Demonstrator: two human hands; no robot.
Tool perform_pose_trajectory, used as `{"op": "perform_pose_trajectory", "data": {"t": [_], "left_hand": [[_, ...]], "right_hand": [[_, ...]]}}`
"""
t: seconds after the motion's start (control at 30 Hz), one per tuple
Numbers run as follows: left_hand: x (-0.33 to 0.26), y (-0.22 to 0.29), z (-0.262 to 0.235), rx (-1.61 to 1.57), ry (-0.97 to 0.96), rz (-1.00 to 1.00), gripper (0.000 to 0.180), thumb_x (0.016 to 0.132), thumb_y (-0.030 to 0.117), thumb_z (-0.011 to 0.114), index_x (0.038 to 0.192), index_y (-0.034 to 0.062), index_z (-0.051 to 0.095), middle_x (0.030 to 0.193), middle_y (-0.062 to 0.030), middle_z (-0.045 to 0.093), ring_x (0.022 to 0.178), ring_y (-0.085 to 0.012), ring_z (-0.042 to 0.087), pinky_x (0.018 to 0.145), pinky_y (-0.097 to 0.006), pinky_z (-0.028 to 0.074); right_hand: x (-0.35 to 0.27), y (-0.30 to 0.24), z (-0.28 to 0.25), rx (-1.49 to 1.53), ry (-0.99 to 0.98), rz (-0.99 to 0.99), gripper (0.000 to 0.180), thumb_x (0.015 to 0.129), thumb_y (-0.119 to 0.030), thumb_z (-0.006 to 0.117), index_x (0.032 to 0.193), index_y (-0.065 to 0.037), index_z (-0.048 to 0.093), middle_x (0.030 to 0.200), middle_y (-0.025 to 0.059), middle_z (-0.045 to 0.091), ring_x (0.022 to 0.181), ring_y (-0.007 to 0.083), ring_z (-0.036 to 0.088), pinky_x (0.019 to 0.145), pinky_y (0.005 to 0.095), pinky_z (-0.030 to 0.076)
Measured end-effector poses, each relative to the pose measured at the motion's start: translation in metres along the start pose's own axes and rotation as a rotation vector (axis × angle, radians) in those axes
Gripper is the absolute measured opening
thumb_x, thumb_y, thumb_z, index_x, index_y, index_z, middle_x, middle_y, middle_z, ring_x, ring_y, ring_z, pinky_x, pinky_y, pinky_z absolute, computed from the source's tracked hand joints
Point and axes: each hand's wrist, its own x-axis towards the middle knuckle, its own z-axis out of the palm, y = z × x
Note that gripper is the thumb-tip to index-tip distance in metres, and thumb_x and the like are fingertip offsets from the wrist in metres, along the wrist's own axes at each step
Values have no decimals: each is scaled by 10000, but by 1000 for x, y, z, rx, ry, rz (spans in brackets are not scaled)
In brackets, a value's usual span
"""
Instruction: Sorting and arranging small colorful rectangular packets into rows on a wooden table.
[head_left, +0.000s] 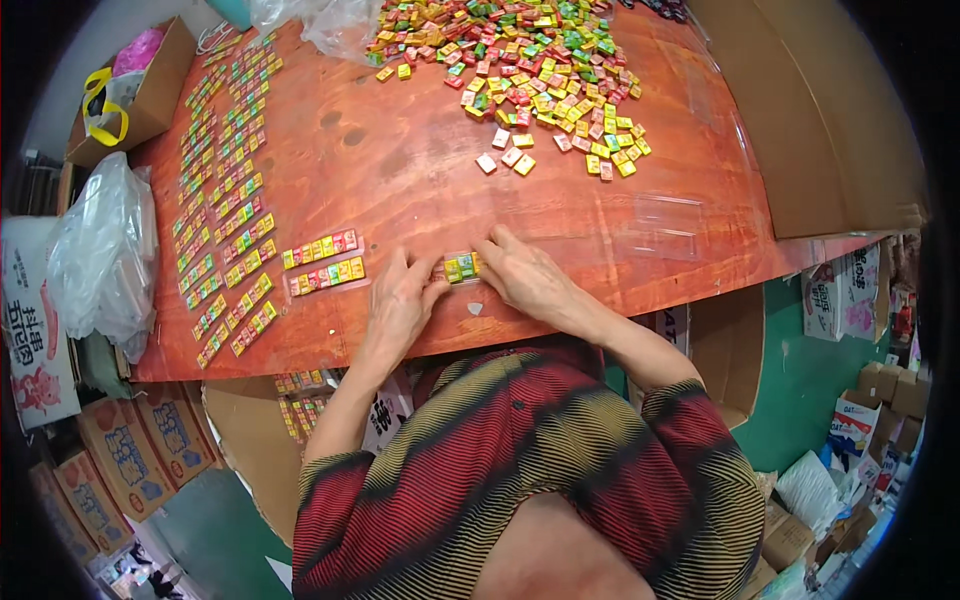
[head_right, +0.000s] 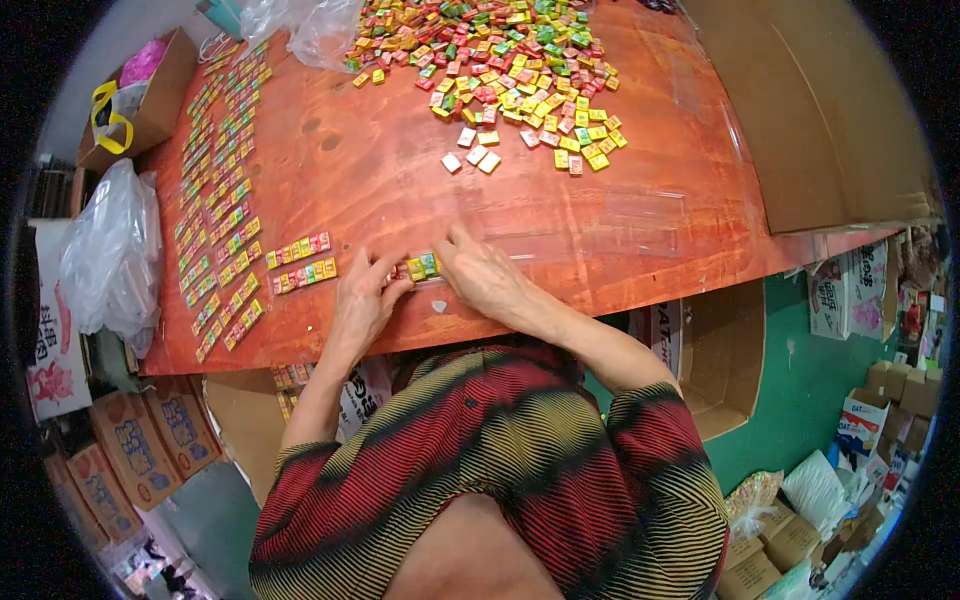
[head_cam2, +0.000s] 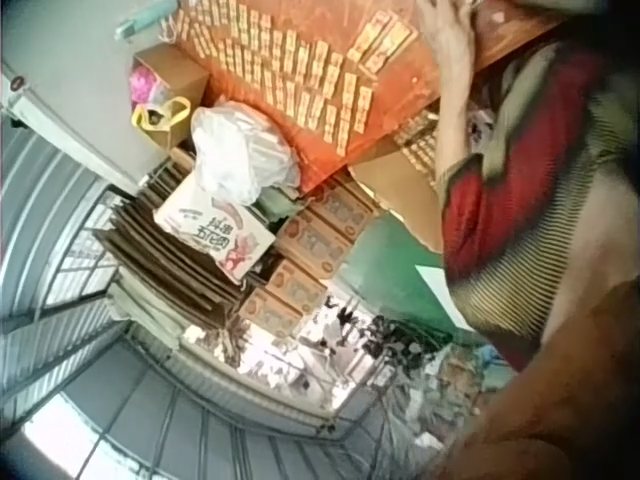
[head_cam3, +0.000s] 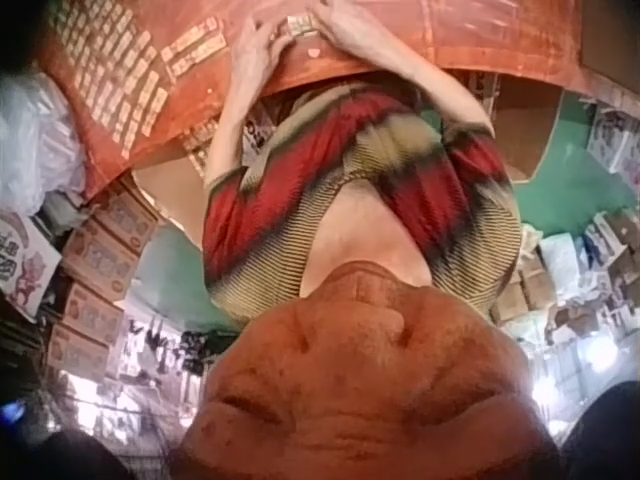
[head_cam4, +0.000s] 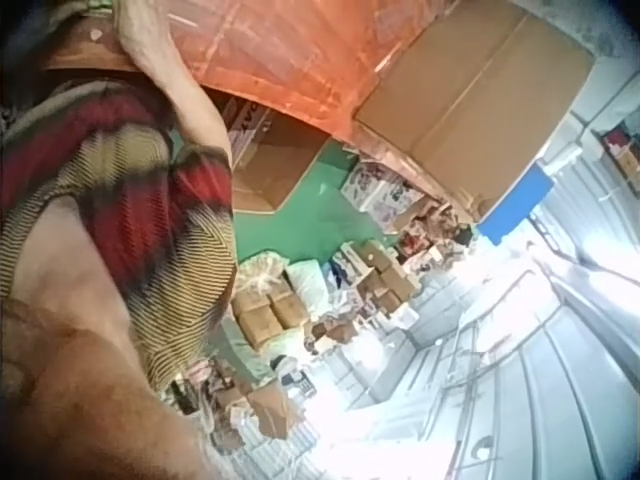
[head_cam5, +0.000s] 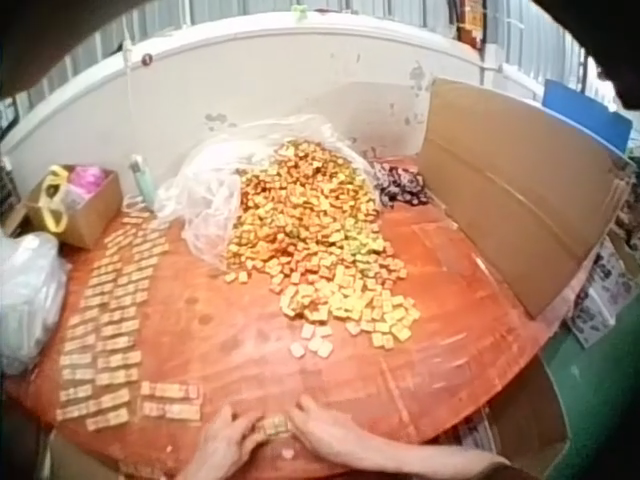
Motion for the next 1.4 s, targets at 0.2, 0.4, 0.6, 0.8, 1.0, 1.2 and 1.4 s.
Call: {"op": "perform_pose_trajectory", "data": {"t": [0.2, 0.4, 0.6, 0.8, 1.0, 1.2, 1.4], "left_hand": [[-13, -18, 6, 57, 172, 66, 413, 697, 151, 684, 1069, 23, 559, 888, -145, 486, 827, -308, 521, 717, -412, 437], [-18, -19, 13, 209, 153, 75, 459, 696, 175, 680, 1101, 16, 533, 936, -146, 483, 907, -314, 482, 832, -432, 400], [-19, -15, 15, 322, 176, 158, 487, 688, 200, 677, 1126, 46, 529, 1107, -175, 459, 1022, -349, 428, 871, -455, 360], [-22, -12, 16, 324, 153, 135, 502, 687, 204, 673, 1148, 71, 525, 1145, -183, 456, 1035, -340, 429, 850, -441, 366], [-22, -9, 15, 350, 127, 177, 496, 700, 211, 659, 1165, 105, 526, 1122, -175, 470, 1014, -330, 437, 852, -437, 354], [-21, -9, 14, 385, 80, 206, 465, 717, 235, 640, 1152, 110, 536, 1066, -167, 487, 949, -310, 452, 804, -418, 356], [-21, -8, 16, 387, 113, 244, 440, 731, 249, 624, 1138, 104, 544, 1026, -160, 497, 908, -302, 459, 770, -411, 363]], "right_hand": [[-4, 1, 1, 9, 14, -48, 188, 783, -17, 460, 967, 13, 430, 874, 214, 466, 794, 399, 540, 638, 446, 456], [-4, -10, 12, -119, 60, -115, 239, 778, -24, 495, 1013, 16, 477, 896, 186, 492, 794, 369, 550, 621, 418, 466], [0, -13, 9, -230, 72, -131, 172, 727, -25, 523, 891, 20, 496, 822, 165, 476, 736, 324, 544, 598, 392, 471], [-3, -16, 12, -303, 70, -244, 113, 725, -38, 531, 821, 19, 517, 809, 158, 474, 714, 306, 539, 586, 387, 469], [7, -14, 5, -253, 88, -148, 179, 689, -60, 588, 801, 57, 511, 807, 187, 496, 701, 319, 566, 571, 380, 484], [3, -21, 18, -346, 118, -160, 119, 700, -35, 529, 780, 41, 485, 780, 185, 481, 746, 317, 545, 595, 371, 483], [2, -27, 28, -596, 147, -177, 154, 661, -37, 542, 787, 44, 505, 768, 152, 482, 733, 253, 539, 576, 307, 496]]}}
